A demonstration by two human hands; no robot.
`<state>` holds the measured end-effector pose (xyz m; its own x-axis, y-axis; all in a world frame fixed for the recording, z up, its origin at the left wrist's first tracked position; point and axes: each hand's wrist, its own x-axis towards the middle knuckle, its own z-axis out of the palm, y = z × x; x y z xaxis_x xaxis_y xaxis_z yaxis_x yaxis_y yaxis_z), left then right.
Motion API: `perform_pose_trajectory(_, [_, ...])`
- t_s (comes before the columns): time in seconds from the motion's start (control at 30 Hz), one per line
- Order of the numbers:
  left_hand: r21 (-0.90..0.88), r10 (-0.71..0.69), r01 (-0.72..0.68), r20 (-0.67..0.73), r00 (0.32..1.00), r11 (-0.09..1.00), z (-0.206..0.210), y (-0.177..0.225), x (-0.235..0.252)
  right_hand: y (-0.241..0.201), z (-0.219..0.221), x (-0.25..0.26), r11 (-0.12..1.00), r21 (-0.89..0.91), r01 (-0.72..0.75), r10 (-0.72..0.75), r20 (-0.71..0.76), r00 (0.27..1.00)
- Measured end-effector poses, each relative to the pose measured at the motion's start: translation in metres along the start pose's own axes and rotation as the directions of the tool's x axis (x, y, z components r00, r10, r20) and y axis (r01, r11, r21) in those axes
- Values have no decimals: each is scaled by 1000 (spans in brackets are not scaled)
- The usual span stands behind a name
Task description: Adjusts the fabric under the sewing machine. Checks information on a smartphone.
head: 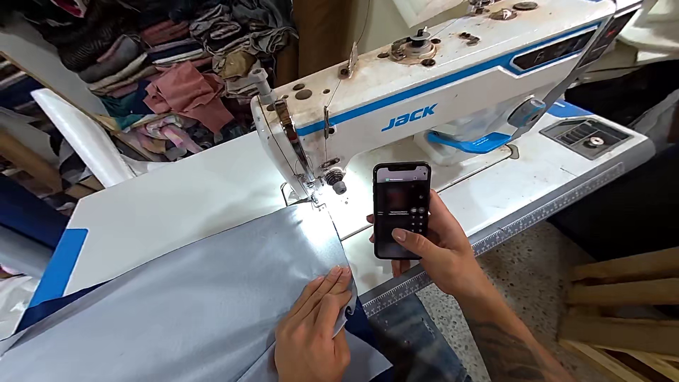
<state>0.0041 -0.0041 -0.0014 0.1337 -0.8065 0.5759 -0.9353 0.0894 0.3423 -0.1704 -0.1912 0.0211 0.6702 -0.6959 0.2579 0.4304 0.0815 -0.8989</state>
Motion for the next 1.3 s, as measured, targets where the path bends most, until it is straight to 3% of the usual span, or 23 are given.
perform_pose_trajectory(1.1, [10,-4,4,-2,1000,1000,0,1,-1,0,-10,-1,997,71,4,-14,141,990])
perform_pose_trajectory(1.3, [6,-10,10,1,1000,1000,0,1,-1,-1,-4,0,998,59,28,-33,89,995])
